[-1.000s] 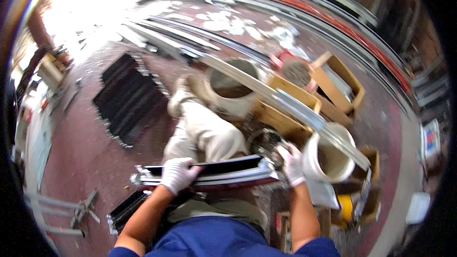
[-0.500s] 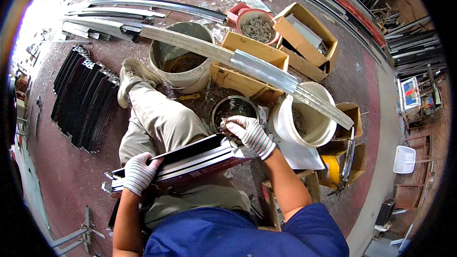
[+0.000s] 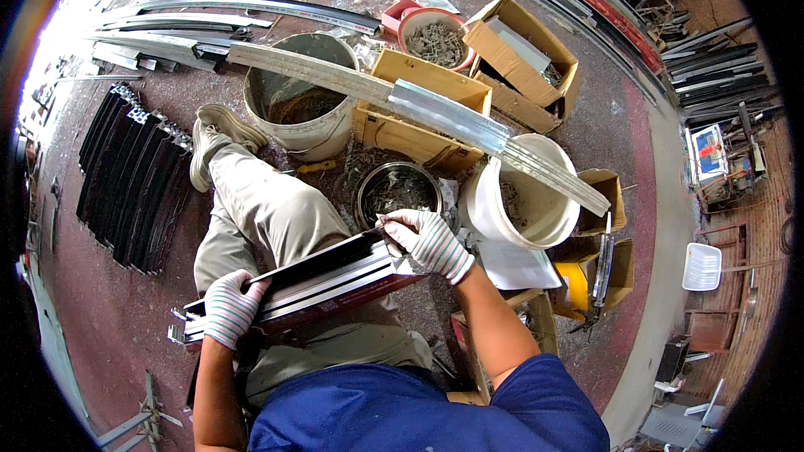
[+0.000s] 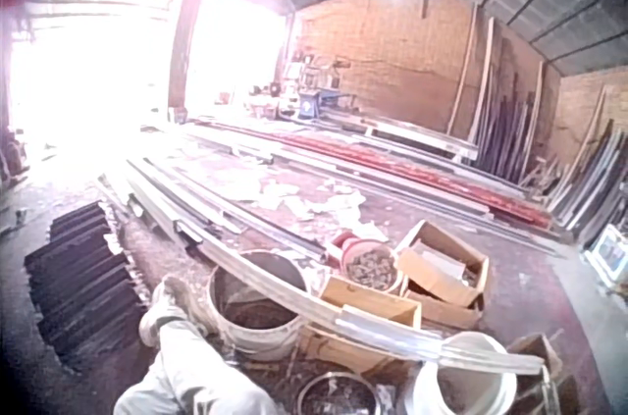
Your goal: The person sits on the floor and repeatedly picks up small metal clips from a bucket, inserts them into slots on long black metal profiles, and stacks the finished profiles on the floor.
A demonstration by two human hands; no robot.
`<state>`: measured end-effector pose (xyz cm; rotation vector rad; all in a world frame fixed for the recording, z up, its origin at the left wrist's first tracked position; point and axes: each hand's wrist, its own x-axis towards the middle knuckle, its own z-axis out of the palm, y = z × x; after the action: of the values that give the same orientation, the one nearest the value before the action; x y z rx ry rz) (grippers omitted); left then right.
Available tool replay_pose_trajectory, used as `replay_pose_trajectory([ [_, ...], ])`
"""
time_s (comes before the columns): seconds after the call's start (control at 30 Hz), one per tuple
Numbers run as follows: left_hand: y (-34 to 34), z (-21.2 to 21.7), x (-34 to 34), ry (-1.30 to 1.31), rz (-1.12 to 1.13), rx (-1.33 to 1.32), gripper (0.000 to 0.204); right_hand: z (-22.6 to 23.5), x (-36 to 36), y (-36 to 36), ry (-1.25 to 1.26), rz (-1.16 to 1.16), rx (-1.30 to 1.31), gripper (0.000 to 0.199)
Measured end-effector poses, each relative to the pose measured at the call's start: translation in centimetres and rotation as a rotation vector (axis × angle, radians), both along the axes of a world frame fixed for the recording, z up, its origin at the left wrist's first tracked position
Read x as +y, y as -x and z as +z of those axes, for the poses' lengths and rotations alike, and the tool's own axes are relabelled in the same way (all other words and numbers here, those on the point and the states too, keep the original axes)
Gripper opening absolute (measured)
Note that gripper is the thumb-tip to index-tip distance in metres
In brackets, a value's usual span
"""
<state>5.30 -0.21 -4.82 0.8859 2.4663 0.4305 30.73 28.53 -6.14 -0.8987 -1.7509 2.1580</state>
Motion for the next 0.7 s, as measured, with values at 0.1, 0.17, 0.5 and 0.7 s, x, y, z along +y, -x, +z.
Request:
replay_pose_trajectory([
  [0.1, 0.1, -0.2, -0.3, -0.006, -0.05, 0.054, 0.04, 0.4, -0.2, 0.3, -0.191, 0.0, -0.071, 0.023],
  [0.17, 0.0, -0.1, -0.3, -0.003, -0.055, 0.057, 0.04, -0.1, -0.1, 0.2, -0.216, 0.045, -0.104, 0.021],
  [0.5, 0.0, 0.3, 0.0, 0.016, -0.078, 0.061, 0.043, 0.0, 0.6, 0.9, -0.251, 0.205, -0.177, 0.017],
  [0.7, 0.2, 0.2, 0.1, 0.019, -0.095, 0.061, 0.043, 1.2, 0.3, 1.7, -0.196, 0.233, -0.273, 0.02],
])
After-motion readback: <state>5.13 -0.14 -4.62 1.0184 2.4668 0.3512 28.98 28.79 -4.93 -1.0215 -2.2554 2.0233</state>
